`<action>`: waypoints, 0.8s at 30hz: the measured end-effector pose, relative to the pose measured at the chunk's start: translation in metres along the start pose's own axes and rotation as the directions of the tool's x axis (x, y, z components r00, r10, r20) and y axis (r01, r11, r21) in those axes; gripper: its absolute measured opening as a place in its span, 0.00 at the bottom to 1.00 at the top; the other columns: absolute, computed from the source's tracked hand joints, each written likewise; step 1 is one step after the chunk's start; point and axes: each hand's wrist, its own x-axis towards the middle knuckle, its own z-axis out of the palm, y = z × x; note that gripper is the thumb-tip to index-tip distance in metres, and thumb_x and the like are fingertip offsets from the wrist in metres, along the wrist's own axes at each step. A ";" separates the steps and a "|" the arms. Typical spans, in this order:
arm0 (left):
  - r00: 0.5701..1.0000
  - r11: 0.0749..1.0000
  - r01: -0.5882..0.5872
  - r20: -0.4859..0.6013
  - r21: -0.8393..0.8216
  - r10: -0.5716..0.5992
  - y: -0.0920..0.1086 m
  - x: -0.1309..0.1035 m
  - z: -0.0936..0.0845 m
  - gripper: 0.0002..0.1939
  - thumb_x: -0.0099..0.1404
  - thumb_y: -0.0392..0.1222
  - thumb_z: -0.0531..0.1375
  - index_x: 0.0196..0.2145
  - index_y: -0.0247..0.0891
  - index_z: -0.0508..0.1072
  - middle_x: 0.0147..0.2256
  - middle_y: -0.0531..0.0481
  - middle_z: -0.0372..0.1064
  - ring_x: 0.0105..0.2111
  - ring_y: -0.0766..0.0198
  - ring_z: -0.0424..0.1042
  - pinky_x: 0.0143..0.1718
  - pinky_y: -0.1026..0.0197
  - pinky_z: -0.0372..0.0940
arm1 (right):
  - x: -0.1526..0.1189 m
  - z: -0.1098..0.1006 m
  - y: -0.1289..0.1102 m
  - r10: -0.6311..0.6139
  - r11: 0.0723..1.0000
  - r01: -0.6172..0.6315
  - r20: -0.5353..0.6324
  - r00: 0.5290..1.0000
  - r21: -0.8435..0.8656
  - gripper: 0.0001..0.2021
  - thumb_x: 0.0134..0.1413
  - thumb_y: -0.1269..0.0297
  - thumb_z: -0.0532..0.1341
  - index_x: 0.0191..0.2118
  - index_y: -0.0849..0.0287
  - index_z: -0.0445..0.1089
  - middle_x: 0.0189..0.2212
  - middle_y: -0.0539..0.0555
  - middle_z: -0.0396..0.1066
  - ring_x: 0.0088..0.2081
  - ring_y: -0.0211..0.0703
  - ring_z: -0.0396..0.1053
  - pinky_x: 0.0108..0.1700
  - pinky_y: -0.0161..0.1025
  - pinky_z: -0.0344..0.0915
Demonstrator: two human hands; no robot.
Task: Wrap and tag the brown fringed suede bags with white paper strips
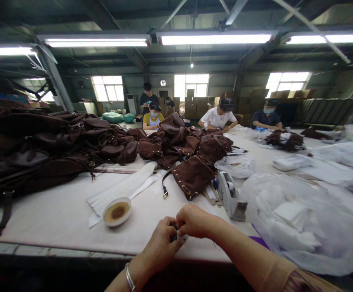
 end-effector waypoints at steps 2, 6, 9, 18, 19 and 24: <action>1.000 1.000 -0.009 0.000 0.007 0.009 0.001 0.001 -0.001 0.05 0.57 0.41 0.63 0.27 0.39 0.79 0.46 0.43 0.69 0.49 0.53 0.67 0.53 0.54 0.62 | 0.000 -0.001 -0.003 -0.017 0.995 0.014 -0.025 1.000 -0.103 0.07 0.43 0.68 0.68 0.33 0.57 0.81 0.23 0.49 0.74 0.28 0.39 0.68 0.29 0.33 0.55; 0.999 0.999 -0.039 -0.008 -0.004 0.039 0.000 0.002 -0.002 0.07 0.59 0.41 0.62 0.31 0.40 0.81 0.46 0.43 0.69 0.50 0.53 0.67 0.54 0.54 0.62 | -0.002 -0.003 -0.008 -0.159 0.944 0.159 0.023 0.987 -0.290 0.06 0.52 0.67 0.64 0.35 0.58 0.80 0.35 0.54 0.76 0.35 0.43 0.70 0.33 0.35 0.57; 0.999 0.999 -0.042 -0.008 -0.009 0.042 0.000 0.002 -0.003 0.07 0.59 0.41 0.62 0.32 0.41 0.81 0.46 0.43 0.70 0.50 0.53 0.67 0.54 0.54 0.62 | -0.002 0.003 -0.009 -0.219 0.881 0.246 0.113 0.969 -0.405 0.09 0.58 0.70 0.59 0.31 0.61 0.78 0.33 0.57 0.75 0.35 0.44 0.70 0.34 0.36 0.57; 0.999 0.998 -0.020 0.045 0.057 0.018 -0.005 -0.001 -0.001 0.08 0.52 0.37 0.63 0.32 0.38 0.80 0.57 0.40 0.65 0.56 0.48 0.65 0.61 0.51 0.58 | -0.013 0.035 0.009 -0.355 0.826 0.293 -0.040 0.934 -0.482 0.07 0.49 0.75 0.61 0.37 0.64 0.73 0.36 0.59 0.72 0.38 0.48 0.66 0.39 0.41 0.59; 0.998 0.998 -0.023 0.060 0.052 0.019 -0.005 0.000 -0.001 0.08 0.52 0.37 0.63 0.32 0.38 0.80 0.57 0.40 0.66 0.55 0.49 0.66 0.60 0.51 0.59 | -0.015 0.037 0.010 -0.378 0.816 0.305 -0.055 0.924 -0.491 0.08 0.49 0.75 0.61 0.37 0.64 0.73 0.36 0.60 0.72 0.38 0.48 0.66 0.40 0.42 0.59; 0.994 0.999 -0.034 0.103 -0.001 0.034 0.003 0.006 -0.005 0.06 0.55 0.38 0.61 0.27 0.40 0.80 0.49 0.45 0.74 0.48 0.54 0.72 0.56 0.55 0.62 | -0.020 0.047 0.016 -0.505 0.740 0.333 -0.155 0.849 -0.585 0.06 0.54 0.74 0.59 0.38 0.62 0.71 0.34 0.59 0.70 0.36 0.48 0.61 0.40 0.45 0.56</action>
